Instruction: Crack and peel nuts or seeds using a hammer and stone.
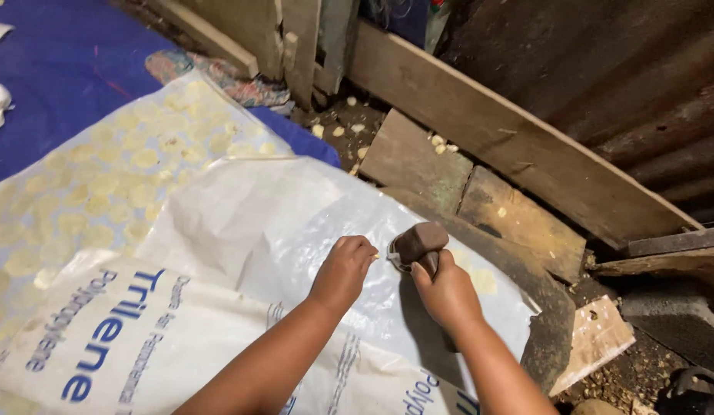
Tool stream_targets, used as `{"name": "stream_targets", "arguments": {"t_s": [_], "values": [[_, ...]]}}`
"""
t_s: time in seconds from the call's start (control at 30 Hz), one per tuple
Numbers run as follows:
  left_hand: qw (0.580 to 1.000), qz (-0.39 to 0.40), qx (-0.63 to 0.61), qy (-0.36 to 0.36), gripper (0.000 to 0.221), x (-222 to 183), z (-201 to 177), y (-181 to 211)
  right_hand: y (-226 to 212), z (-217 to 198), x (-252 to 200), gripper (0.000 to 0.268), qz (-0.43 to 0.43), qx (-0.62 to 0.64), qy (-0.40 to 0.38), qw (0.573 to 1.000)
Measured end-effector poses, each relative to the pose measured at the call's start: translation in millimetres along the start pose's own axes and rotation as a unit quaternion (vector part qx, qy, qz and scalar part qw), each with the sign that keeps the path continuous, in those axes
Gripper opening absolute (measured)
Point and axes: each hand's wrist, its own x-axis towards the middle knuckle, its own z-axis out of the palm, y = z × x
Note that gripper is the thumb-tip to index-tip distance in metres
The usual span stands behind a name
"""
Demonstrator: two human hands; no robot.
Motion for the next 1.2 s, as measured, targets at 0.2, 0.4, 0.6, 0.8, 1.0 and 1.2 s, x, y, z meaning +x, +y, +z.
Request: {"name": "stream_targets", "arguments": {"t_s": [0.2,0.4,0.6,0.8,1.0,1.2], "values": [[0.998,-0.020,0.031,-0.052,0.015,57,52,-8,-37,-85,-22,0.041,0.001,0.087,0.101,0.991],[0.997,-0.031,0.070,-0.007,0.012,59,52,-5,-15,-28,25,0.029,-0.055,0.116,0.266,0.955],[0.999,-0.009,0.033,0.024,0.013,33,11,0,-12,0,48,0.049,-0.006,-0.020,0.038,0.999],[0.998,-0.002,-0.017,0.056,0.020,48,38,-6,-14,-50,31,0.049,-0.020,0.083,0.110,0.990],[0.999,-0.017,0.028,0.016,0.025,57,61,-8,-37,-67,5,0.034,-0.049,0.197,0.266,0.942],[0.995,-0.034,0.082,0.035,0.011,20,13,-5,-16,11,39,0.053,-0.007,-0.016,0.026,1.000]]}}
